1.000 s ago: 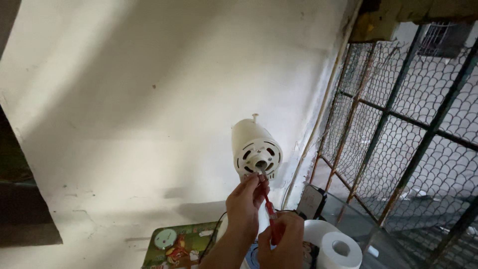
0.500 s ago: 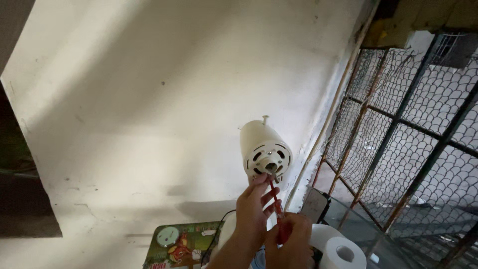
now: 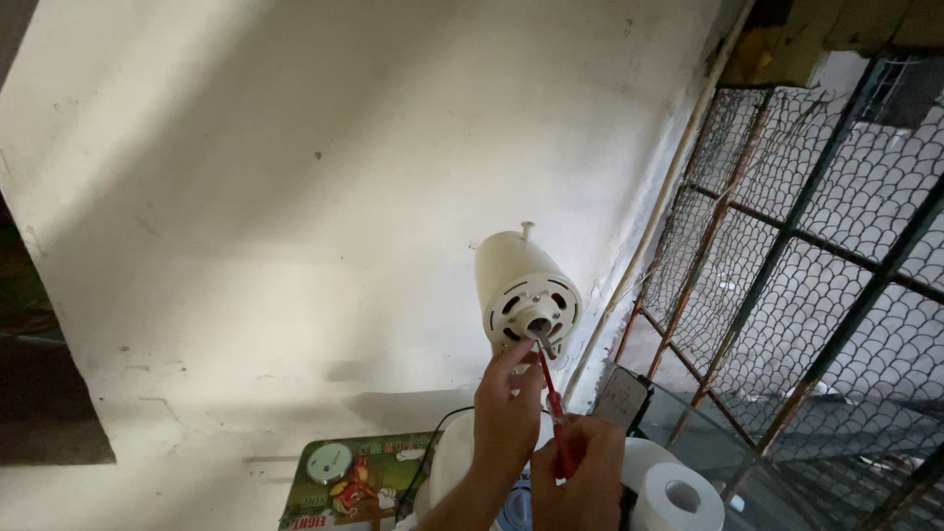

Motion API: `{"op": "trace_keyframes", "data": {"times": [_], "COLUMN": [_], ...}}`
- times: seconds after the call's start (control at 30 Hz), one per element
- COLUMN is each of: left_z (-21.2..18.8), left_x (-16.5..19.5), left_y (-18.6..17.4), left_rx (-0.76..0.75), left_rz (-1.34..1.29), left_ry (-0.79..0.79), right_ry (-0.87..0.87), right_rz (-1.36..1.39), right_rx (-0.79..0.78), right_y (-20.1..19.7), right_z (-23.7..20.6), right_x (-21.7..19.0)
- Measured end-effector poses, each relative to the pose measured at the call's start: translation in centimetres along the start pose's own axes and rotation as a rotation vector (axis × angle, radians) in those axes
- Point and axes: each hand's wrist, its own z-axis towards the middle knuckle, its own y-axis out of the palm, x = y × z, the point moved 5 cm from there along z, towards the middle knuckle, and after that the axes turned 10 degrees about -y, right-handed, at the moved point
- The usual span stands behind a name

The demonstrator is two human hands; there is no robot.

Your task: The person uses a red screwdriver to unscrew and tighten screws on the motor housing of a white stand fan whose front grille has been removed. They steady the fan head with one hand while driving screws, briefly reach into a container on the table, and continue working on the housing screws.

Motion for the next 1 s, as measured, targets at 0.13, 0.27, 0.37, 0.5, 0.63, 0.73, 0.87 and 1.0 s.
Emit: {"op": "trace_keyframes", "data": {"times": [0.13,0.27,0.37,0.5,0.63,0.73,0.87,1.0], "left_z": [0.1,0.0,-0.2,-0.3,-0.1,0.2,0.7,1.2], "left_x": [-0.1,0.1,0.1,0.9,2.1,4.2,6.4,9.3], "left_y": [-0.1,-0.3,-0.3,-0.7,-1.2,-1.9,-2.6,-2.7], "left_rx": [-0.031,-0.026,-0.009,0.014,0.049,0.157,0.263,0.165], "left_rz": [0.106,0.096,0.04,0.065,0.139,0.491,0.771,0.82], "left_ry": [-0.065,-0.069,-0.086,-0.025,-0.001,0.224,0.429,0.892], "right_ry": [-0.12,-0.087,0.043,0.021,0.071,0.119,0.04,0.101], "right_rz": [0.009,-0.001,0.01,-0.014,-0.075,-0.13,-0.074,-0.064], "right_rx": [-0.005,0.004,-0.023,-0.029,-0.047,-0.059,-0.06,-0.071], "right_y": [-0.3,-0.2,-0.1,-0.6,-1.1,-1.3,-1.5,-1.5], "right_z": [0.6,0.5,0.5,1.0,1.4,1.4,1.8,2.1], "right_x": [-1.0,-1.2,-0.6,-0.8,-1.3,-1.9,-3.0,-3.4]}}
